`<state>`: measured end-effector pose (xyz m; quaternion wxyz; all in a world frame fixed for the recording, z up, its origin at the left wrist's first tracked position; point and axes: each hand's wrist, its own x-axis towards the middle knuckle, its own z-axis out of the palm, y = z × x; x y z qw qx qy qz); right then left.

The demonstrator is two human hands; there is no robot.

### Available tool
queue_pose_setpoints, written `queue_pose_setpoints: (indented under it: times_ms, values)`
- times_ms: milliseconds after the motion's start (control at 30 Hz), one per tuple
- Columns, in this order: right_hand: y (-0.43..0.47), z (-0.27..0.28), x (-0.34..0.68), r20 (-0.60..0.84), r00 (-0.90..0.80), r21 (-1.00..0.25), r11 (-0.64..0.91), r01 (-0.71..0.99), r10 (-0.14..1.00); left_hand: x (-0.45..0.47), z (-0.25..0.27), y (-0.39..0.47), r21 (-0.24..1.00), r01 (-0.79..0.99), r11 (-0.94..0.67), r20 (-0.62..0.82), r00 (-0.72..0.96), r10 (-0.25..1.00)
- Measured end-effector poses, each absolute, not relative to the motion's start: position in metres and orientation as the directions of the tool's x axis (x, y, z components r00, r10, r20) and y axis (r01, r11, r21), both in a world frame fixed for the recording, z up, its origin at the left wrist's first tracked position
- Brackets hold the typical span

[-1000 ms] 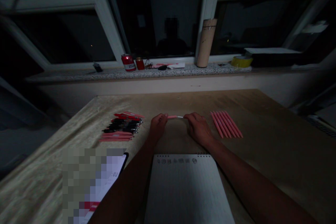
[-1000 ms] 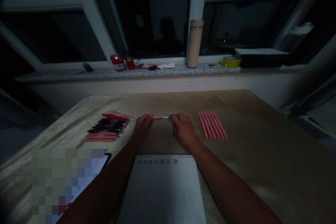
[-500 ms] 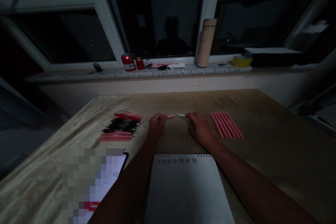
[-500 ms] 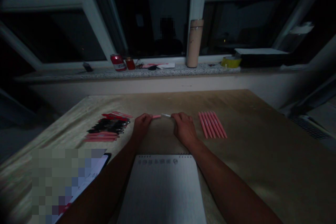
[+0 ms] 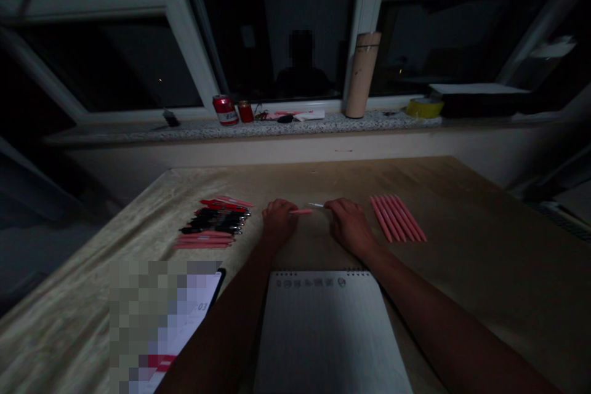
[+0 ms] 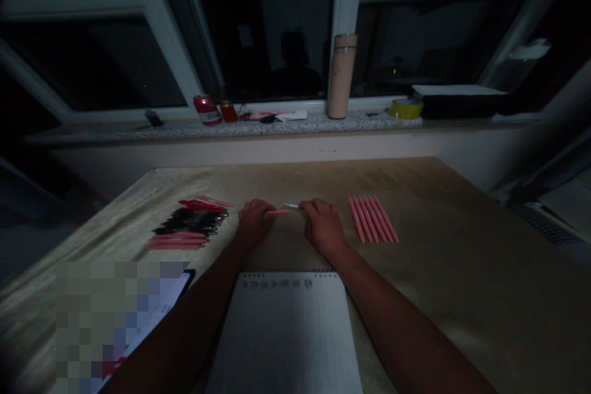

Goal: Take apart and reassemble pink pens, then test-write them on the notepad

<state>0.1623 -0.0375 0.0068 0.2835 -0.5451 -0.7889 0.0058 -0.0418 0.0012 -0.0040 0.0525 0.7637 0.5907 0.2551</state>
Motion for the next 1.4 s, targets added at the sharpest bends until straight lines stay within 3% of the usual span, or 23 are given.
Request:
queue_pose_setpoints:
  times_ms: [200,500,900,1400]
  values:
    - [-0.039,0.008,0.162,0.424,-0.273,-0.305,0.420,0.855,0.863,-0.041,-0.007,-0.001,0.333,0.891,-0.308,0.342,0.191,0.920]
    - [-0.038,0.006,0.162,0.402,-0.290,-0.307,0.426,0.851,0.868,-0.037,-0.003,-0.001,0.457,0.746,-0.484,0.483,0.249,0.839]
    - [-0.040,0.007,0.162,0.394,-0.312,-0.303,0.442,0.844,0.865,-0.037,-0.005,0.001,0.492,0.684,-0.538,0.501,0.283,0.818]
    - [-0.037,0.002,0.163,0.407,-0.258,-0.274,0.387,0.880,0.876,-0.051,0.004,-0.005,0.336,0.853,-0.398,0.423,0.241,0.874]
